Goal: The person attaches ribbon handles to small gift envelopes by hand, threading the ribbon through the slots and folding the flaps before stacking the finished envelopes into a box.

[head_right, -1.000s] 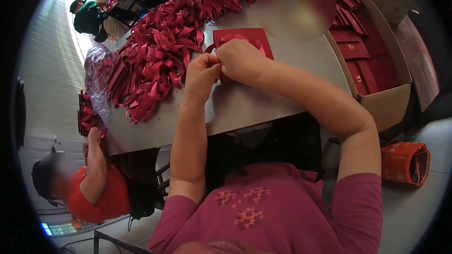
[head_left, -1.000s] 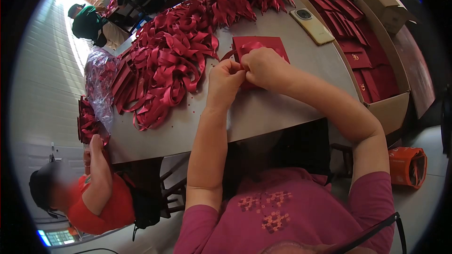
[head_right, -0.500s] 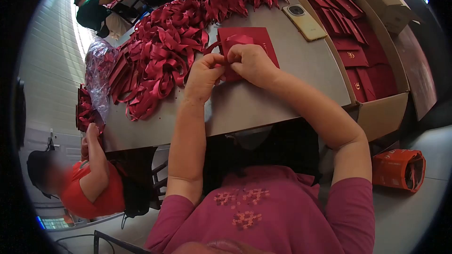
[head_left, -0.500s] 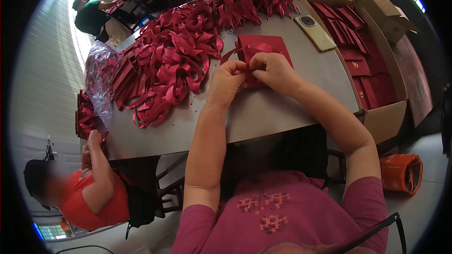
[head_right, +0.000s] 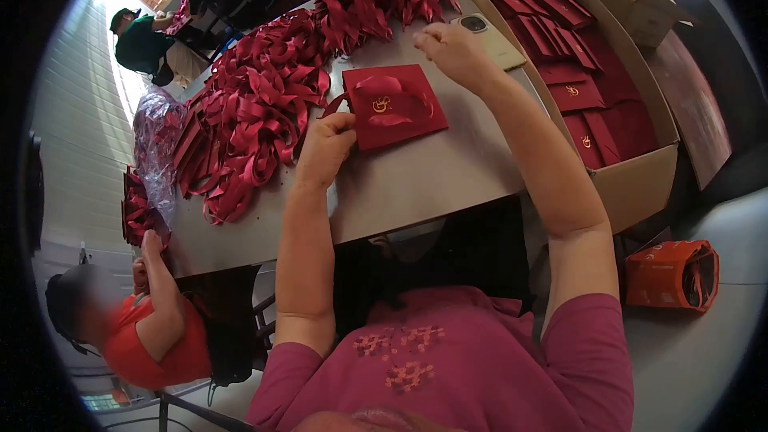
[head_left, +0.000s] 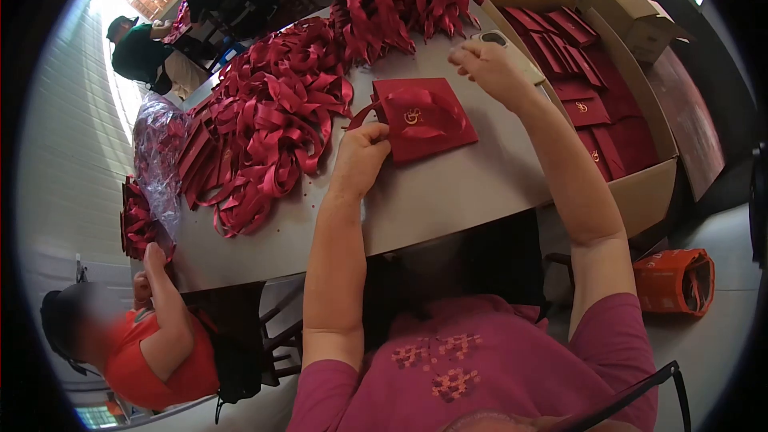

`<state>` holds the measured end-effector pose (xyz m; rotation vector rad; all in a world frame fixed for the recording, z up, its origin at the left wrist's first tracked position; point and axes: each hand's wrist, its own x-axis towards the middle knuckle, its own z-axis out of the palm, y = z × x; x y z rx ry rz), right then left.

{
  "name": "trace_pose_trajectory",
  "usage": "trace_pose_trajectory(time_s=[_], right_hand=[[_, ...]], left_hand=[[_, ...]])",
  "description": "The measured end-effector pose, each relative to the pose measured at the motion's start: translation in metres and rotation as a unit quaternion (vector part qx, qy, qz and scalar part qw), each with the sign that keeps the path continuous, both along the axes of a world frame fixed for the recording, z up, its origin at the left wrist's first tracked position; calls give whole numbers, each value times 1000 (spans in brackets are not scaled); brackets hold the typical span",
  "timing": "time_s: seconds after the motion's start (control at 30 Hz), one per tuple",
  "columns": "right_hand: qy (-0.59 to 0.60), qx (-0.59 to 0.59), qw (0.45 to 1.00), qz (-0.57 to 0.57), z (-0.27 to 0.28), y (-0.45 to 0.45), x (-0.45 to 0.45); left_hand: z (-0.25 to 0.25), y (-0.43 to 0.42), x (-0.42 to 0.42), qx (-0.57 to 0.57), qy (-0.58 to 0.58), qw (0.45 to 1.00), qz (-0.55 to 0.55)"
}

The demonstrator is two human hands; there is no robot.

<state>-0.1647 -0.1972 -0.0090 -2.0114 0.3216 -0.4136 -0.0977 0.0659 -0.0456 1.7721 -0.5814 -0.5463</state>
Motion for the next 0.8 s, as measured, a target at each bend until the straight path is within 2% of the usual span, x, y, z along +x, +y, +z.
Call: trace_pose_trajectory(time_s=[0.07, 0.13, 0.17, 0.3, 0.37, 0.4, 0.47, 0.5, 0.57, 0.6, 0.67, 0.7, 0.77, 0.8], right_hand=[[25, 18, 999, 18, -15, -3, 2], [92, -119, 984, 93, -15, 7, 5], [145, -95, 980, 96, -13, 8, 2], [117, -179, 965, 153, -21, 8, 12], [148, -3, 975, 163, -17, 9, 14], [148, -3, 975, 165, -14, 10, 14], [116, 196, 957, 180, -10, 13, 13], [115, 195, 957, 182, -12, 14, 13], [72, 374, 904, 196, -16, 17, 14], [71, 373, 904, 198, -15, 21, 13], [4, 512, 842, 169, -12, 28, 9], [4, 512, 842, 172, -17, 26, 11], [-36, 624, 761, 176, -30, 21, 15], [-35, 625, 759, 178, -32, 21, 13]], left_hand=[[-4, 0, 3, -16, 0, 1000, -11], [1, -3, -1, -28, 4, 999, -19], [4, -3, -3, -18, 12, 1000, -15], [4, -3, -2, 6, 3, 1000, -1], [-2, -2, 1, 1, 3, 1000, -2], [-3, -2, 2, -3, 2, 1000, -1], [-3, 0, 4, 2, 5, 1000, 0], [-2, 1, 4, 6, 7, 1000, 0], [-5, 1, 5, 8, -2, 1000, 2], [-5, 1, 5, 10, -9, 1000, 2], [-4, 0, 4, 10, -15, 1000, 1], [-3, 0, 4, 10, -20, 1000, -1], [-5, 0, 5, 12, -21, 1000, -5], [-7, 0, 6, 14, -20, 1000, -12]])
